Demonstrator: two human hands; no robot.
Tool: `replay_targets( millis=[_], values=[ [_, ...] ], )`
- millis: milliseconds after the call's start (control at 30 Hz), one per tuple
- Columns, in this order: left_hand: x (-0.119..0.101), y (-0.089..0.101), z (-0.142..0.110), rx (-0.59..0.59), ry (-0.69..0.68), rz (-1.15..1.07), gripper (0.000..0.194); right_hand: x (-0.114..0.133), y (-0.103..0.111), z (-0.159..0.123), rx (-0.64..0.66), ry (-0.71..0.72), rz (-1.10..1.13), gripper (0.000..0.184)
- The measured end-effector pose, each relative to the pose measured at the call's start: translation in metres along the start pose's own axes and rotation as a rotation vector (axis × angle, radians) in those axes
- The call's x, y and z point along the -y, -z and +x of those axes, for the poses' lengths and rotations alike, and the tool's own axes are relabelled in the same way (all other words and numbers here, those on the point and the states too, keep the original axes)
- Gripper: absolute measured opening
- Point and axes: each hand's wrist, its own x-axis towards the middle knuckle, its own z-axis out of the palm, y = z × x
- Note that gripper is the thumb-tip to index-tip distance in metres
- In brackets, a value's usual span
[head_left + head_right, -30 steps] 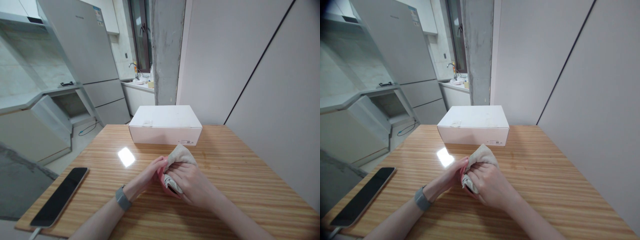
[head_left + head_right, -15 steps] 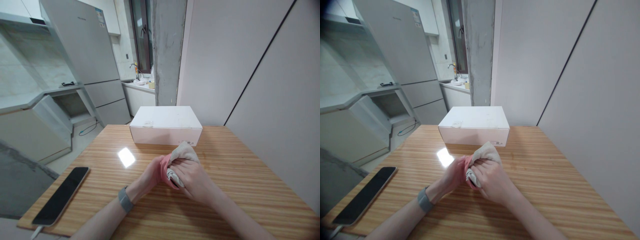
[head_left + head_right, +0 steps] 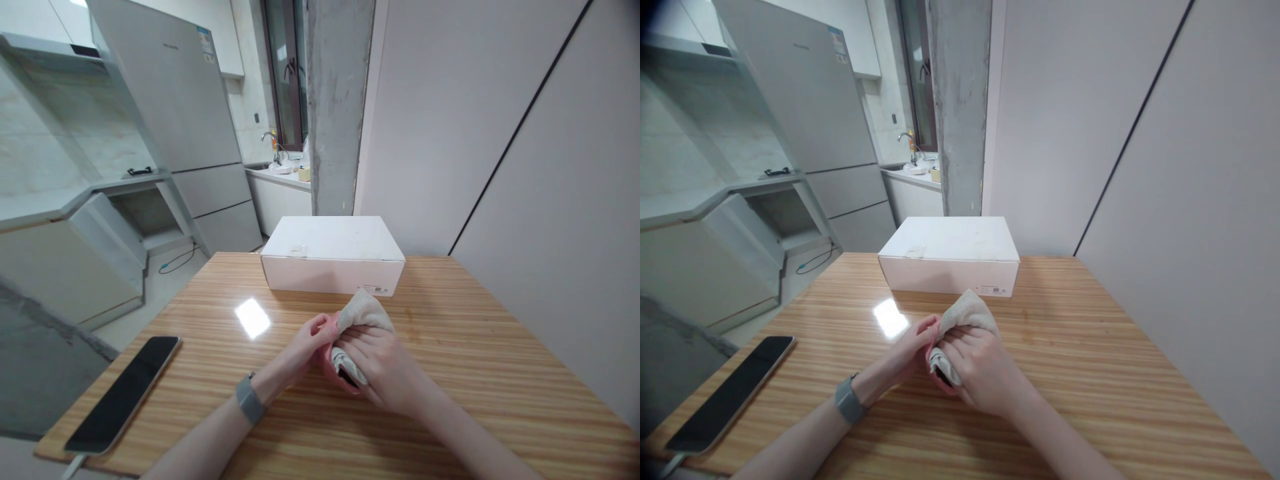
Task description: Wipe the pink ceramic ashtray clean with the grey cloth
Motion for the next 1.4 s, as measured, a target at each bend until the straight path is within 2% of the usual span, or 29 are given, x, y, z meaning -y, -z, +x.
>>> replay_targets(
  millis=[233, 367, 433, 500, 633, 833, 1067, 1133, 1200, 1300, 1400],
  values=[
    [0.007, -0.003, -0.002, -0.005, 0.005, -0.197, 0.033, -0.002, 0.005, 0.001, -0.006, -0.080, -0.047, 0.025],
    [0.005, -0.002, -0.002, 0.103, 0.043, -0.236, 0.034, -0.002, 0.006, 0.002, 0.012, -0.033, 0.001, 0.020],
    [0.004, -0.002, 0.000, 0.121, 0.064, -0.222, 0.038, -0.002, 0.005, 0.001, 0.038, -0.018, 0.011, 0.019],
    [0.003, 0.000, 0.001, 0.080, 0.080, -0.167, 0.037, -0.002, 0.003, 0.001, 0.055, -0.006, -0.005, 0.020],
    [0.000, 0.004, 0.003, 0.022, 0.078, -0.066, 0.023, 0.002, -0.002, 0.002, 0.056, 0.013, -0.044, 0.021],
    [-0.005, 0.009, 0.003, -0.016, 0.026, 0.081, 0.026, 0.004, -0.001, 0.004, 0.037, 0.001, 0.026, 0.020],
    [0.006, 0.007, 0.009, -0.126, -0.003, 0.011, 0.028, -0.005, -0.004, 0.004, -0.009, -0.068, 0.075, 0.024],
    [0.006, 0.004, 0.006, -0.096, -0.026, -0.067, 0.033, -0.005, -0.002, 0.006, -0.037, -0.064, 0.044, 0.027],
    [0.003, 0.000, 0.003, -0.011, -0.026, -0.162, 0.039, -0.002, 0.000, 0.008, -0.049, -0.050, 0.025, 0.029],
    [-0.006, -0.006, -0.002, 0.101, 0.021, -0.221, 0.036, 0.001, 0.005, 0.009, -0.022, -0.052, 0.023, 0.028],
    [-0.011, -0.009, -0.002, 0.071, 0.053, -0.184, 0.032, 0.003, 0.007, 0.009, 0.005, -0.054, 0.037, 0.025]
  ],
)
